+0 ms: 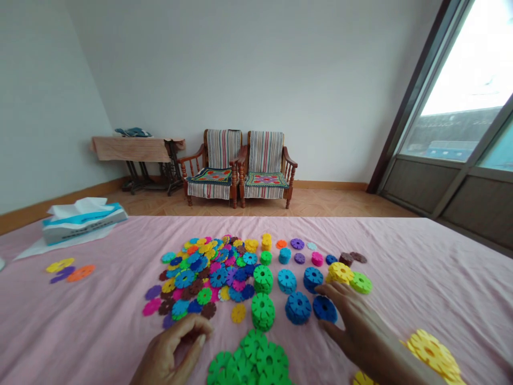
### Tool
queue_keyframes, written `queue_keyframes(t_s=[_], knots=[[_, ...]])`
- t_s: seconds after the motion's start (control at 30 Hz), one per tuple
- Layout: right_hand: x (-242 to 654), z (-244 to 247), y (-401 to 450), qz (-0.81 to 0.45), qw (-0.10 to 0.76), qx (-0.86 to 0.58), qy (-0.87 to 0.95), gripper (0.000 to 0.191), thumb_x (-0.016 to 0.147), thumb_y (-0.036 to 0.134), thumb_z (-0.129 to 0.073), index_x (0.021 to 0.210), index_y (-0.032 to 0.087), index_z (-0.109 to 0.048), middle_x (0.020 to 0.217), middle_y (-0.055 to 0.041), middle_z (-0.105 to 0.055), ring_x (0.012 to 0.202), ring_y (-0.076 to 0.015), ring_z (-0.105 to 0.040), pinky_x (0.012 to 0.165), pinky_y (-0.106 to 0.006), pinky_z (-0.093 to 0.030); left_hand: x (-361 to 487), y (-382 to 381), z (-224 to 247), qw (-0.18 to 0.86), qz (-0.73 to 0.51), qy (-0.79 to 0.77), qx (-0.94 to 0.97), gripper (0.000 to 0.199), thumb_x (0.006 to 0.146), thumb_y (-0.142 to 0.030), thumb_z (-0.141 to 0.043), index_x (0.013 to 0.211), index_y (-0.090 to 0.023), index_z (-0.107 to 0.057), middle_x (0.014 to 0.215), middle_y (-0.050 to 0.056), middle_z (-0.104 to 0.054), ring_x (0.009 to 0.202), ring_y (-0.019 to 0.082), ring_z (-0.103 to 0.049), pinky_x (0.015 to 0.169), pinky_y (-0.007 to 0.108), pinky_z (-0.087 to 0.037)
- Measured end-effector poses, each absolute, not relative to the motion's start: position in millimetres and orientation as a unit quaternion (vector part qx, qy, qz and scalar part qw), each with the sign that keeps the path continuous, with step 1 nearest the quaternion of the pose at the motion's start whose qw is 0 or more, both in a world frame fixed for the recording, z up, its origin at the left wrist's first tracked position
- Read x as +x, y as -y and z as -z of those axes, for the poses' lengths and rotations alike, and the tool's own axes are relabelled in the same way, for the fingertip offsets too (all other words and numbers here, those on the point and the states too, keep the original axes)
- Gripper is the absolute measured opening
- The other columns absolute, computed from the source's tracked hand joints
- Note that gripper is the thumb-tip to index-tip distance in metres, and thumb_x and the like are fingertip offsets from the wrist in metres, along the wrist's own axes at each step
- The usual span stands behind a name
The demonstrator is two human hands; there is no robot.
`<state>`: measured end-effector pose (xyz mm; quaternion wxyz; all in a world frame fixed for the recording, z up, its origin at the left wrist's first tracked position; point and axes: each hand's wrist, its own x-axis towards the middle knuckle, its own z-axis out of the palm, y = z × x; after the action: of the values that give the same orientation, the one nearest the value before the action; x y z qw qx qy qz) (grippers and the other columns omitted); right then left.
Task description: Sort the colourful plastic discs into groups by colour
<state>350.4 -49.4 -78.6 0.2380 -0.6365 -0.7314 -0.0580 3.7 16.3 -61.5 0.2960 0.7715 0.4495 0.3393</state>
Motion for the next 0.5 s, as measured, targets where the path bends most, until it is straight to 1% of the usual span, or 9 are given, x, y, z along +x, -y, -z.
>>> queue_keyframes(t_s=[0.1, 0.3, 0.5], knots=[[349.3, 83.0, 46.7, 0.063, 0.237, -0.631, 0.736, 0.038, 0.080, 0.027, -0.055, 0.117, 0.019, -0.060, 0.119, -0.0155, -0.063, 0.110, -0.0329, -0.059, 0.091, -0.050, -0.049, 3.8, -15.3, 60.4, 0.297, -0.336, -0.453, 0.771, 0.013, 0.081, -0.027, -0.054, 0.074, -0.021, -0.064, 0.070, 0.000, -0.069, 0.071, 0.015, -0.068, 0.067, 0.015, -0.051], [352.8, 87.2, 45.1, 0.046, 0.267, -0.613, 0.742, 0.034, 0.075, 0.024, -0.057, 0.108, 0.021, -0.063, 0.113, -0.0139, -0.065, 0.101, -0.0311, -0.064, 0.082, -0.044, -0.055, 4.3, -10.7, 62.8, 0.313, -0.343, -0.456, 0.759, 0.011, 0.082, -0.026, -0.055, 0.076, -0.021, -0.063, 0.072, 0.001, -0.068, 0.072, 0.016, -0.067, 0.069, 0.018, -0.051], [355.4, 86.6, 43.3, 0.028, 0.260, -0.615, 0.744, 0.033, 0.075, 0.024, -0.058, 0.107, 0.022, -0.063, 0.112, -0.0124, -0.065, 0.104, -0.0308, -0.062, 0.083, -0.042, -0.055, 5.8, -10.4, 62.5, 0.305, -0.349, -0.455, 0.761, 0.012, 0.082, -0.024, -0.054, 0.075, -0.020, -0.063, 0.068, 0.000, -0.066, 0.067, 0.015, -0.064, 0.065, 0.018, -0.050]])
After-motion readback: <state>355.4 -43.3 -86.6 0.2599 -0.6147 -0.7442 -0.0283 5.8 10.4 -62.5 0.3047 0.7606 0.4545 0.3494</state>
